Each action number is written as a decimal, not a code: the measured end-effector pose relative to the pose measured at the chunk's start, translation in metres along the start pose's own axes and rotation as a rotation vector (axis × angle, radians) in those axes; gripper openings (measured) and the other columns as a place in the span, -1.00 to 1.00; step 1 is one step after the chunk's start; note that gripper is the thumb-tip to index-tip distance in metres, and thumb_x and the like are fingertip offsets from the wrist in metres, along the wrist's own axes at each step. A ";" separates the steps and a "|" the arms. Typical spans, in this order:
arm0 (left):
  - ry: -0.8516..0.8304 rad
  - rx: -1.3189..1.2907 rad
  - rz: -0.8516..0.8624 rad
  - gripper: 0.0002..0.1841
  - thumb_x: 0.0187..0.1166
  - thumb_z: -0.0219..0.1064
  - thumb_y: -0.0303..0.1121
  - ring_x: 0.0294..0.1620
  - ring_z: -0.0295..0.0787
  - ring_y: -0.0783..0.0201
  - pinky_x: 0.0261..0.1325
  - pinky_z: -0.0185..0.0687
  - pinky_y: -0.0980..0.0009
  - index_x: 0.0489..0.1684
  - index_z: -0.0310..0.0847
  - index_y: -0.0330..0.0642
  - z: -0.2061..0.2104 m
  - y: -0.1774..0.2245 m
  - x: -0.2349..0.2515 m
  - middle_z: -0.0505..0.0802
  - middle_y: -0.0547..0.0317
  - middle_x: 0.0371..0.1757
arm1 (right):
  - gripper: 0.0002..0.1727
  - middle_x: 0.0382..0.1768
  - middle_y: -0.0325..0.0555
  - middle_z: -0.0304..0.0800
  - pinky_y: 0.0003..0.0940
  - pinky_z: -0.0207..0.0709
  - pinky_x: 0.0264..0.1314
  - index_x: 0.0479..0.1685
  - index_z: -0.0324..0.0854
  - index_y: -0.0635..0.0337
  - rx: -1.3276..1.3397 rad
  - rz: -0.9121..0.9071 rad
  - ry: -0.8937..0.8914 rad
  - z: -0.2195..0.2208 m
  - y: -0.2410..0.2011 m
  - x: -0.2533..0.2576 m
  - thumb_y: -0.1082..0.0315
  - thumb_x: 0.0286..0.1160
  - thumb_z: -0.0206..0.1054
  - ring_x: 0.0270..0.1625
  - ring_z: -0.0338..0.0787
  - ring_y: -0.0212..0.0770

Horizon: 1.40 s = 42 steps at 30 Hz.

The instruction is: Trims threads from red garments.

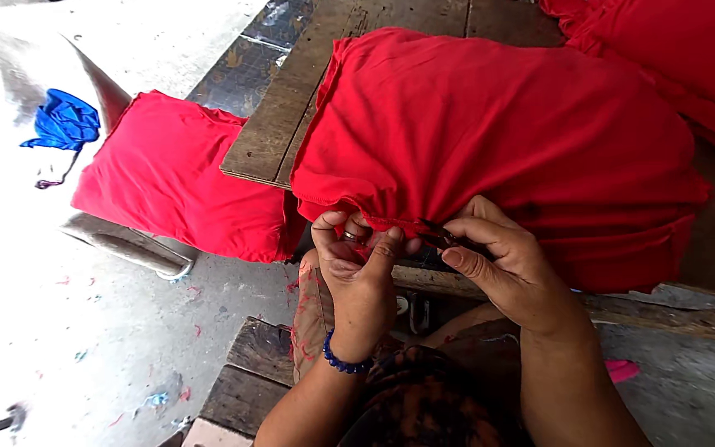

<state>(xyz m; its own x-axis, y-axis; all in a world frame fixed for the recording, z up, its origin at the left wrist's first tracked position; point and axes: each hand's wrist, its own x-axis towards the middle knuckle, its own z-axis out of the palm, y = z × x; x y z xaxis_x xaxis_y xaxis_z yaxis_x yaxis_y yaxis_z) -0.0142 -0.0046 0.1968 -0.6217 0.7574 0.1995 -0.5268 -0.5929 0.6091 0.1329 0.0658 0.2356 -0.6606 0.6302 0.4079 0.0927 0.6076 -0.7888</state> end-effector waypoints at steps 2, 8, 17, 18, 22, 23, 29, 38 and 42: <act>-0.008 -0.006 -0.004 -0.48 0.45 0.34 -0.76 -0.19 0.86 0.33 -0.08 0.92 0.29 0.18 0.31 0.08 -0.001 0.001 0.000 0.74 0.28 -0.04 | -0.78 -0.15 -0.30 0.52 -0.81 0.51 -0.15 -0.13 0.76 0.25 -0.025 0.000 0.002 0.002 -0.001 0.002 0.26 0.63 0.32 -0.14 0.57 -0.61; -0.033 0.033 0.056 -0.43 0.40 0.38 -0.78 -0.17 0.87 0.31 -0.07 0.92 0.27 0.18 0.28 0.09 -0.004 0.001 -0.001 0.76 0.27 -0.02 | -0.74 -0.18 -0.31 0.49 -0.84 0.45 -0.17 -0.15 0.78 0.24 -0.119 -0.012 0.039 0.006 -0.006 0.007 0.23 0.67 0.30 -0.15 0.54 -0.62; -0.087 0.143 0.143 -0.44 0.43 0.43 -0.70 -0.11 0.87 0.31 -0.03 0.93 0.27 0.21 0.28 0.12 -0.009 0.001 0.000 0.74 0.29 0.04 | -0.75 -0.24 -0.29 0.47 -0.83 0.41 -0.23 -0.17 0.79 0.25 -0.211 -0.070 0.050 0.006 -0.010 0.010 0.26 0.69 0.29 -0.21 0.51 -0.61; -0.099 0.140 0.153 -0.47 0.45 0.44 -0.67 -0.12 0.87 0.32 -0.03 0.93 0.27 0.21 0.34 0.11 -0.010 0.000 0.000 0.74 0.28 0.03 | -0.74 -0.25 -0.29 0.46 -0.83 0.39 -0.24 -0.19 0.79 0.26 -0.212 -0.081 0.056 0.007 -0.010 0.010 0.28 0.71 0.27 -0.22 0.50 -0.61; -0.131 0.107 0.209 -0.58 0.50 0.37 -0.67 -0.07 0.89 0.31 0.02 0.93 0.25 0.28 0.63 -0.04 -0.015 -0.003 0.001 0.81 0.23 0.06 | -0.73 -0.20 -0.29 0.44 -0.85 0.39 -0.23 -0.18 0.74 0.30 -0.122 -0.138 0.118 0.010 -0.002 0.009 0.23 0.65 0.32 -0.21 0.48 -0.63; -0.131 0.127 0.243 -0.58 0.52 0.35 -0.67 -0.06 0.90 0.31 0.02 0.92 0.27 0.30 0.68 -0.08 -0.016 -0.003 0.002 0.85 0.21 0.08 | -0.71 -0.15 -0.30 0.44 -0.85 0.42 -0.20 -0.20 0.68 0.25 -0.110 -0.161 0.156 0.012 0.001 0.007 0.15 0.54 0.44 -0.17 0.49 -0.64; -0.086 0.351 0.440 -0.66 0.54 0.35 -0.68 -0.11 0.93 0.34 -0.06 0.92 0.34 0.20 0.81 -0.17 -0.012 -0.002 0.016 0.94 0.19 0.02 | -0.65 -0.07 0.04 0.53 -0.64 0.46 -0.22 0.00 0.78 0.29 -0.573 -0.313 0.424 0.021 0.024 -0.005 0.35 0.24 0.62 -0.18 0.57 -0.34; -0.208 0.520 0.530 -0.86 0.72 0.26 -0.49 0.11 0.84 0.40 -0.11 0.86 0.50 0.05 0.72 -0.11 -0.003 0.008 0.027 0.79 0.23 0.28 | -0.83 -0.11 0.00 0.87 -0.66 0.63 0.00 -0.05 0.72 0.40 -0.398 -0.359 0.321 -0.015 0.004 0.015 0.48 0.64 0.25 -0.09 0.78 -0.49; -0.253 0.489 0.193 -0.85 0.73 0.23 -0.50 -0.45 0.70 0.58 -0.47 0.64 0.65 0.02 0.67 -0.03 -0.014 0.018 0.035 0.84 0.39 -0.19 | -0.84 -0.46 -0.40 0.51 -0.86 0.30 -0.40 -0.16 0.64 0.29 -0.185 -0.213 0.224 -0.035 0.007 0.047 0.40 0.73 0.20 -0.47 0.40 -0.74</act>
<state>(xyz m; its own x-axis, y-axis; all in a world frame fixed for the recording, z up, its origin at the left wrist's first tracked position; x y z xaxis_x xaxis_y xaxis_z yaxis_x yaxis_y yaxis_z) -0.0537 0.0068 0.2038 -0.4899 0.7260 0.4827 -0.0514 -0.5767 0.8153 0.1284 0.1169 0.2652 -0.5022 0.5577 0.6609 0.1169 0.8010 -0.5871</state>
